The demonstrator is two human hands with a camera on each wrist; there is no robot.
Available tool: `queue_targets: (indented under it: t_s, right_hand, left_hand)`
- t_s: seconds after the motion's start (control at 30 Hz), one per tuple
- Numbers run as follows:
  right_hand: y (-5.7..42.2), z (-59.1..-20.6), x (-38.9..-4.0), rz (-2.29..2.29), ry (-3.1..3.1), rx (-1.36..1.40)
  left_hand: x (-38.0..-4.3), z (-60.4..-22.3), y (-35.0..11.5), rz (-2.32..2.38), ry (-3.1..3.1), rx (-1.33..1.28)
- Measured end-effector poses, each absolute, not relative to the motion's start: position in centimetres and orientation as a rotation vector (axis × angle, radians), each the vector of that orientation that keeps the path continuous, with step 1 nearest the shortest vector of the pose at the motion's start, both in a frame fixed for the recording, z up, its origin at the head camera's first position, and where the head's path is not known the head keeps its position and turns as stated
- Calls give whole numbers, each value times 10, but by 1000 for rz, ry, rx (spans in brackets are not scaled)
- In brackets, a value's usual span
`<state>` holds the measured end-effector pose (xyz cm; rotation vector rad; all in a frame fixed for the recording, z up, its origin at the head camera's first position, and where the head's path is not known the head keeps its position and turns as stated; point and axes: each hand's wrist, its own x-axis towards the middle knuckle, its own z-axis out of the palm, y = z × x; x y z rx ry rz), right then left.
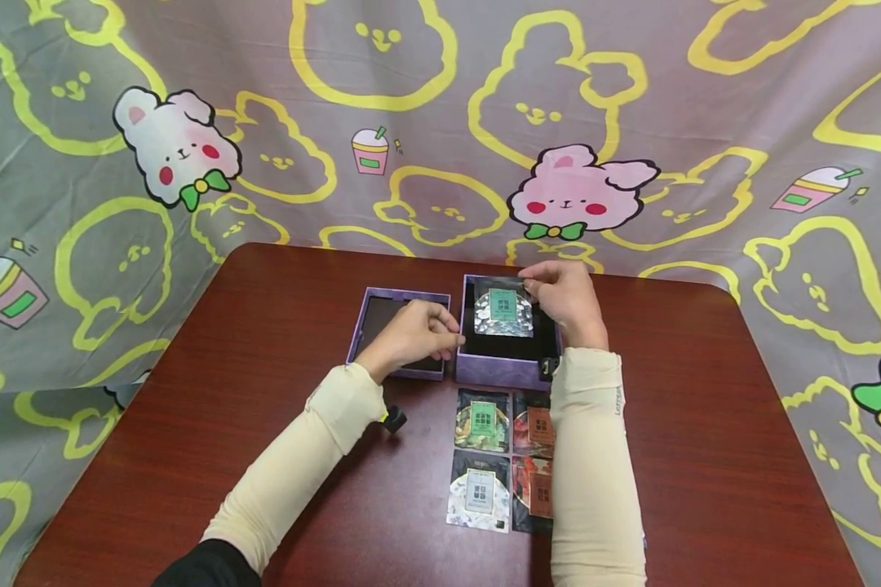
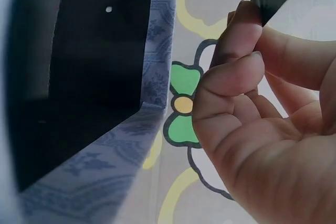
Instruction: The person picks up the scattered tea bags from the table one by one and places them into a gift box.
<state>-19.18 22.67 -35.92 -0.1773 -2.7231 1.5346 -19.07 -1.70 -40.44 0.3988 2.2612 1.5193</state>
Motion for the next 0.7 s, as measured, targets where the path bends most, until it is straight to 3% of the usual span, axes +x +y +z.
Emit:
queue_targets:
  t_s: [0.7]
  right_hand:
    - [244, -354, -182, 1723, -2756, -143]
  left_hand:
    - [-193, -400, -16, 1516, 2235, 397]
